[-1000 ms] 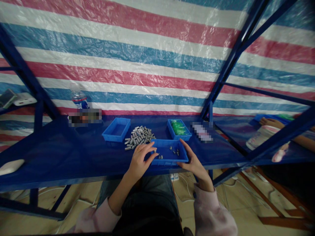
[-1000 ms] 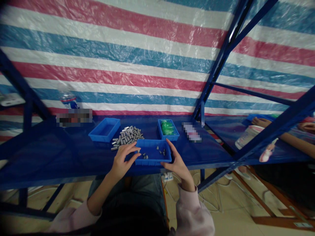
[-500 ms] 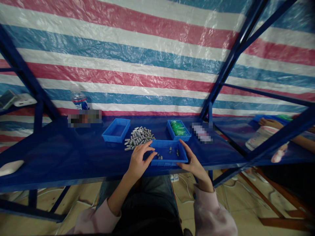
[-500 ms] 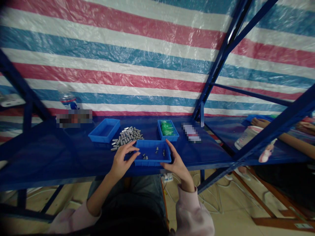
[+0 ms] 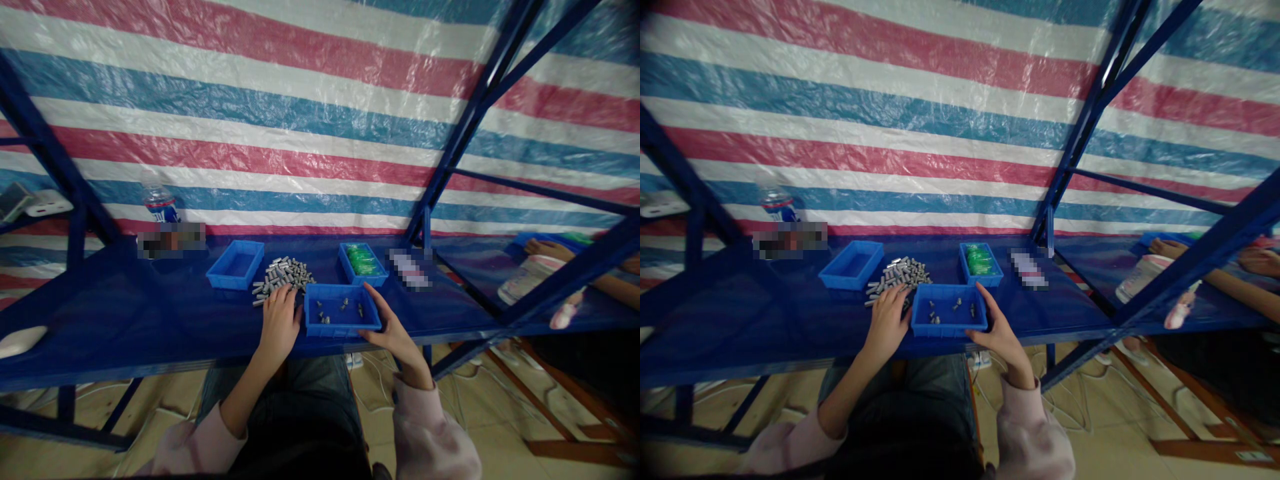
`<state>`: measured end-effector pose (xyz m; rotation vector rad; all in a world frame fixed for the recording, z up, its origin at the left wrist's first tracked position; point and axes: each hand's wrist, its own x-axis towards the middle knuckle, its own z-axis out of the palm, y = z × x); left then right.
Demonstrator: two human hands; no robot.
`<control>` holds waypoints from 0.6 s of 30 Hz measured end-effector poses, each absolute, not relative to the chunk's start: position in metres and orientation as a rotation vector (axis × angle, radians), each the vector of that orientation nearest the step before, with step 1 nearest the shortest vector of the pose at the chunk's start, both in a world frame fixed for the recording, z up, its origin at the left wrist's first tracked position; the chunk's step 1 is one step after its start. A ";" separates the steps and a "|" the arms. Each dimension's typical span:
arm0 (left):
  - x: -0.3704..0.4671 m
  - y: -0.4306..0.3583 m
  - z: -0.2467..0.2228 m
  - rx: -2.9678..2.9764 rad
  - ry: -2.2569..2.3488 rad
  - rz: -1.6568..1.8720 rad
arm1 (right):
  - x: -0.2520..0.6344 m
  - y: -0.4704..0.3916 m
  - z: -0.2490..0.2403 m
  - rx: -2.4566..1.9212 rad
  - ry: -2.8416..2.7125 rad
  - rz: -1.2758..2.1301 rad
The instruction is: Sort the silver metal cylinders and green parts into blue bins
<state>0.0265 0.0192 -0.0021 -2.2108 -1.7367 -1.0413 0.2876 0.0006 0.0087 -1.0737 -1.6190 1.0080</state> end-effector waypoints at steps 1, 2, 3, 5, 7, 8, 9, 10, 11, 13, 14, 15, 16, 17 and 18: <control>0.027 0.020 -0.004 -2.216 -1.748 -0.994 | 0.287 0.000 0.009 -1.075 -1.618 1.010; 0.028 0.020 -0.005 -2.225 -1.754 -0.963 | 0.287 0.000 0.010 -1.075 -1.619 1.010; 0.028 0.020 -0.005 -2.236 -1.755 -0.944 | 0.287 0.000 0.010 -1.075 -1.620 1.010; 0.029 0.019 -0.004 -2.264 -1.753 -0.930 | 0.287 0.000 0.011 -1.072 -1.623 1.007; 0.029 0.018 -0.002 -2.295 -1.753 -0.927 | 0.287 0.000 0.010 -1.065 -1.628 0.999; 0.029 0.018 0.000 -2.311 -1.752 -0.927 | 0.287 0.000 0.010 -1.063 -1.631 0.995; 0.028 0.018 0.000 -2.326 -1.749 -0.929 | 0.288 0.000 0.009 -1.061 -1.634 0.992; 0.028 0.017 0.001 -2.337 -1.743 -0.934 | 0.288 0.000 0.009 -1.060 -1.636 0.991; 0.028 0.017 0.001 -2.345 -1.734 -0.941 | 0.288 0.000 0.008 -1.061 -1.637 0.990; 0.027 0.017 0.000 -2.351 -1.708 -0.962 | 0.288 0.000 0.008 -1.061 -1.640 0.988; 0.027 0.017 0.000 -2.350 -1.696 -0.975 | 0.288 0.000 0.008 -1.061 -1.641 0.986; 0.027 0.017 -0.001 -2.348 -1.685 -0.989 | 0.288 0.000 0.008 -1.062 -1.641 0.985; 0.027 0.017 -0.002 -2.346 -1.677 -1.003 | 0.288 0.000 0.009 -1.065 -1.641 0.985; 0.026 0.017 -0.002 -2.346 -1.670 -1.013 | 0.288 0.000 0.009 -1.068 -1.640 0.986; 0.026 0.016 -0.003 -2.347 -1.668 -1.020 | 0.288 0.000 0.009 -1.071 -1.640 0.989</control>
